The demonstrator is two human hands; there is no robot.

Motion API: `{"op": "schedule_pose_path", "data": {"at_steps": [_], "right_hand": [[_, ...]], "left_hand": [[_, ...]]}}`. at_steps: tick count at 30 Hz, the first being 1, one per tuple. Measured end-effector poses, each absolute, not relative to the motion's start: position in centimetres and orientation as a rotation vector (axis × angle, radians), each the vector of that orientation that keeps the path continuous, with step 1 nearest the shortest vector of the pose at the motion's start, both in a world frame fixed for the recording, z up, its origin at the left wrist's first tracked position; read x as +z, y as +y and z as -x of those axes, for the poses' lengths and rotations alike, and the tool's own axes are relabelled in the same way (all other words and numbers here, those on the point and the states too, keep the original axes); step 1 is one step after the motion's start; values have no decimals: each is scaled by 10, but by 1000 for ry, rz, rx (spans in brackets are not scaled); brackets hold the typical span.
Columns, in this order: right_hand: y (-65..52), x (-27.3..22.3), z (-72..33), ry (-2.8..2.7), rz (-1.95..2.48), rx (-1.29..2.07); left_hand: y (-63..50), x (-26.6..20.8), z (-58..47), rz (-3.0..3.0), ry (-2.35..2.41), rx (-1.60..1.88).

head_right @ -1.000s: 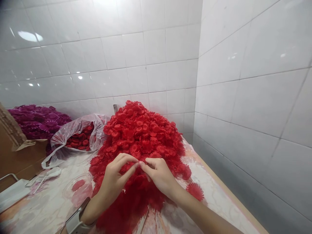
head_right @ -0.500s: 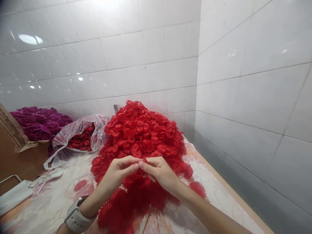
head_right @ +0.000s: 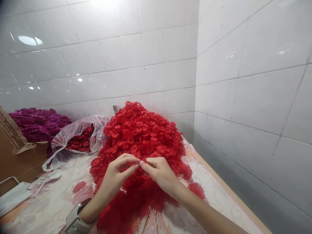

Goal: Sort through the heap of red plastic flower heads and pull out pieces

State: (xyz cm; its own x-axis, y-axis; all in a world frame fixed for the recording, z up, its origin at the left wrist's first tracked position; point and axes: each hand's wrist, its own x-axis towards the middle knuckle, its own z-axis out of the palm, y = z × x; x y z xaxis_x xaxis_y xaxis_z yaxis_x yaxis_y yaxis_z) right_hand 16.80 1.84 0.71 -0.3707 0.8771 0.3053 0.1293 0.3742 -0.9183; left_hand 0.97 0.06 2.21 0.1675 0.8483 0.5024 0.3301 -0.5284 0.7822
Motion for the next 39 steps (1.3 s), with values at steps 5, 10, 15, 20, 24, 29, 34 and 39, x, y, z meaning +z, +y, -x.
{"op": "schedule_pose_path", "data": {"at_steps": [5, 10, 15, 20, 24, 29, 34, 39], "right_hand": [[22, 5, -170, -1728, 743, 1283], [27, -3, -171, -1803, 659, 1377], [21, 1, -171, -1917, 718, 1258], [18, 8, -170, -1987, 741, 1135], [22, 9, -174, -2000, 710, 1226], [24, 11, -179, -1946, 657, 1387], [24, 10, -177, -1681, 588, 1625], [25, 6, -174, -1559, 508, 1728]], "left_hand": [[1, 25, -10, -1889, 1059, 1262], [0, 26, -10, -1869, 1039, 1240], [0, 25, -11, -1859, 1123, 1239], [3, 20, -9, -1698, 1069, 1221], [6, 20, -8, -1532, 963, 1225], [6, 23, -11, -1335, 866, 1126], [1, 21, -13, -1295, 783, 974], [-6, 28, -14, -1520, 884, 911]]}}
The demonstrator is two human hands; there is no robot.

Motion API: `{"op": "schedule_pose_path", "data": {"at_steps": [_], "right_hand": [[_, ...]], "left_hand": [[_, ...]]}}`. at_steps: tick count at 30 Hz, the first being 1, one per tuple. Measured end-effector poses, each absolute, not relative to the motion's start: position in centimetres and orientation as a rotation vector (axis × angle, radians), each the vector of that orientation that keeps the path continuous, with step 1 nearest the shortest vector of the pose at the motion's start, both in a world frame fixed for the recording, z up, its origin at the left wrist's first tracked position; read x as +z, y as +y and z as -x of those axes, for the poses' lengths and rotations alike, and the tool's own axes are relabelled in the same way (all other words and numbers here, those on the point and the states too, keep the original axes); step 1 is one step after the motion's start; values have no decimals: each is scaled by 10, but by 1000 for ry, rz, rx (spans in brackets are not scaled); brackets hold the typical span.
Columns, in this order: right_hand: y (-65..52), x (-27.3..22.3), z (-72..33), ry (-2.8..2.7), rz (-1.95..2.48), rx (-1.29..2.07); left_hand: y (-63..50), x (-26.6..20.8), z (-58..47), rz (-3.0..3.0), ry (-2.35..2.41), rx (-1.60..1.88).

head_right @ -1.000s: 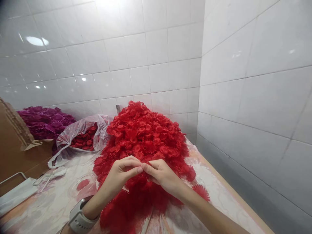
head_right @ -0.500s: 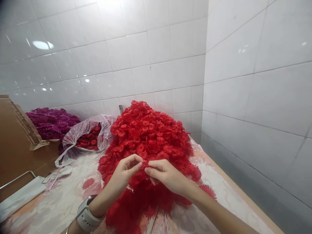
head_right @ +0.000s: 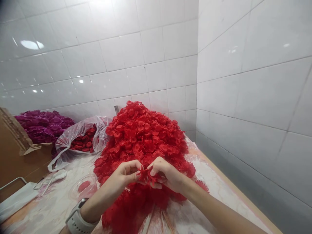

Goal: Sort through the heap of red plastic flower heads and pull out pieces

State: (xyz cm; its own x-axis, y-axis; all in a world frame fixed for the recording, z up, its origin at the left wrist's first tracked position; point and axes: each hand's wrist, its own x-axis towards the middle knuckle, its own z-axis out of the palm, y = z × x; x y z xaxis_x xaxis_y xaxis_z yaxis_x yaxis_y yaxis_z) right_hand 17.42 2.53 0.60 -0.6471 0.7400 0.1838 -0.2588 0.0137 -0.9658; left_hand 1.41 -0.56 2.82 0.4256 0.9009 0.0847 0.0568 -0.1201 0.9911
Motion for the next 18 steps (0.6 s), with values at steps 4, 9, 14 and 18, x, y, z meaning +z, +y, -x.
{"op": "schedule_pose_path", "data": {"at_steps": [4, 9, 14, 18], "right_hand": [[23, 6, -168, -1550, 754, 1473], [23, 6, -164, -1611, 1037, 872], [37, 14, -184, -1375, 1075, 664], [38, 17, -191, -1513, 968, 886]], "left_hand": [[-5, 23, -15, -2085, 1269, 1077], [-2, 7, -14, -2576, 1557, 1135], [7, 5, -2, -2777, 1785, 1242], [14, 8, 2, -2783, 1736, 1360]]}}
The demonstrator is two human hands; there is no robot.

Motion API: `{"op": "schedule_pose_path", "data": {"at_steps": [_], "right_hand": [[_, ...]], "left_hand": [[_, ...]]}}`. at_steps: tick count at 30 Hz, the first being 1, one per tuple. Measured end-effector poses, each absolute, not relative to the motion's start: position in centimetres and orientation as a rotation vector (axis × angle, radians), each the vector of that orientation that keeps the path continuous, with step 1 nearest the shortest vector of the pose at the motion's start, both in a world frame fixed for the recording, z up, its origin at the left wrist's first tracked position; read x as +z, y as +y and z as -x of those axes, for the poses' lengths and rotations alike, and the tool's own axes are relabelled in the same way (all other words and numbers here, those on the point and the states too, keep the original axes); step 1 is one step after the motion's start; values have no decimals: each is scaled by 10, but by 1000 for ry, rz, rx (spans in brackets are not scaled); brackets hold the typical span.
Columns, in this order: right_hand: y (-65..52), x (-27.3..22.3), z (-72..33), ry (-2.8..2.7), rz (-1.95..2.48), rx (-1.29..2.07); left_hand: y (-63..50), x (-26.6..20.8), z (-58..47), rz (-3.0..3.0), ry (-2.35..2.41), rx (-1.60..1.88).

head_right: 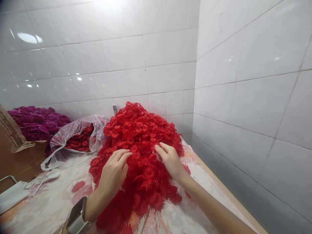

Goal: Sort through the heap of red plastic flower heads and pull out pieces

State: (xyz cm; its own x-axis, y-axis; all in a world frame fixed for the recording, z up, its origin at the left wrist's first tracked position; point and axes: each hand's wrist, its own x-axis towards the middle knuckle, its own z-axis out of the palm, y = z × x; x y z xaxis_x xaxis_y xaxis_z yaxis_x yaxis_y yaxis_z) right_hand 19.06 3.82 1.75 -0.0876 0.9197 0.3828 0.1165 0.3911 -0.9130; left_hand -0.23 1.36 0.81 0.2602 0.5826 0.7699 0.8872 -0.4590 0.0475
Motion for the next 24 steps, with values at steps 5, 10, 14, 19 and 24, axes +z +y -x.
{"op": "schedule_pose_path", "data": {"at_steps": [5, 10, 14, 19, 24], "right_hand": [[25, 11, -178, -1789, 863, 986], [15, 10, -171, -1970, 823, 925], [14, 11, -171, -1990, 836, 889], [19, 6, -171, -1907, 869, 828], [22, 5, -173, -1789, 834, 1053]], "left_hand": [[3, 16, -9, 2505, -1372, -1403], [-3, 18, -13, 2571, -1413, -1551], [-1, 14, -11, 2528, -1308, -1528], [-3, 16, -12, 2504, -1303, -1664], [-4, 24, -12, 2717, -1453, -1814]]}}
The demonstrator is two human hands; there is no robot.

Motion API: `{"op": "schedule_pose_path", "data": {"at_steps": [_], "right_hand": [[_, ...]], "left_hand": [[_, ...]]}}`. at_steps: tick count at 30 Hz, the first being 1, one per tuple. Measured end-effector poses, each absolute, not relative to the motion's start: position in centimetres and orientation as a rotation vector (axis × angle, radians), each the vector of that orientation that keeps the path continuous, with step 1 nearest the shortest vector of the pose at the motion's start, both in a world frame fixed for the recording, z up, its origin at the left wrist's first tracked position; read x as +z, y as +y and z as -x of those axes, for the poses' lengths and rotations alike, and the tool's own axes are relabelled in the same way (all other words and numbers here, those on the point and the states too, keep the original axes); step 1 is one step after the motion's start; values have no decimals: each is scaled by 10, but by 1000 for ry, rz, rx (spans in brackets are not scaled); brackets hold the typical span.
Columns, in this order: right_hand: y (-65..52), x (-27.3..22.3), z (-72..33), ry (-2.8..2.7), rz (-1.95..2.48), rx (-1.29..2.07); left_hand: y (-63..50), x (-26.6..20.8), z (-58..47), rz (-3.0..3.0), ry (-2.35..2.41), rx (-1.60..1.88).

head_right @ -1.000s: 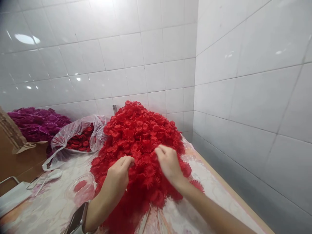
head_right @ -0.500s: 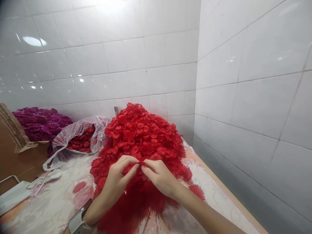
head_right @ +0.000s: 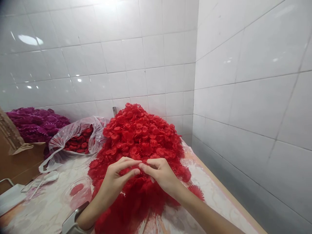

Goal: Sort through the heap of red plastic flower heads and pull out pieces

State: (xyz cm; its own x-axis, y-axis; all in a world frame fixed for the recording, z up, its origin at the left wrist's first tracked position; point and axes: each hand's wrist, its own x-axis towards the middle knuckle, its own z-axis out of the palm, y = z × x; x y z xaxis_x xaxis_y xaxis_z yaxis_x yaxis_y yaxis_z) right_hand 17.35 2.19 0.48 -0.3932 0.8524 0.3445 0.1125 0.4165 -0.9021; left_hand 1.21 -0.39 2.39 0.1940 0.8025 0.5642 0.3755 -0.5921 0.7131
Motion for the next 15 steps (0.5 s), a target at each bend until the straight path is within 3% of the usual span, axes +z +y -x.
{"op": "schedule_pose_path", "data": {"at_steps": [6, 15], "right_hand": [[22, 5, -174, -1848, 691, 1225], [23, 14, -177, -1967, 799, 1050]], "left_hand": [[-4, 25, -12, -1964, 1104, 1293], [-7, 24, -13, -2062, 1376, 1496]]}}
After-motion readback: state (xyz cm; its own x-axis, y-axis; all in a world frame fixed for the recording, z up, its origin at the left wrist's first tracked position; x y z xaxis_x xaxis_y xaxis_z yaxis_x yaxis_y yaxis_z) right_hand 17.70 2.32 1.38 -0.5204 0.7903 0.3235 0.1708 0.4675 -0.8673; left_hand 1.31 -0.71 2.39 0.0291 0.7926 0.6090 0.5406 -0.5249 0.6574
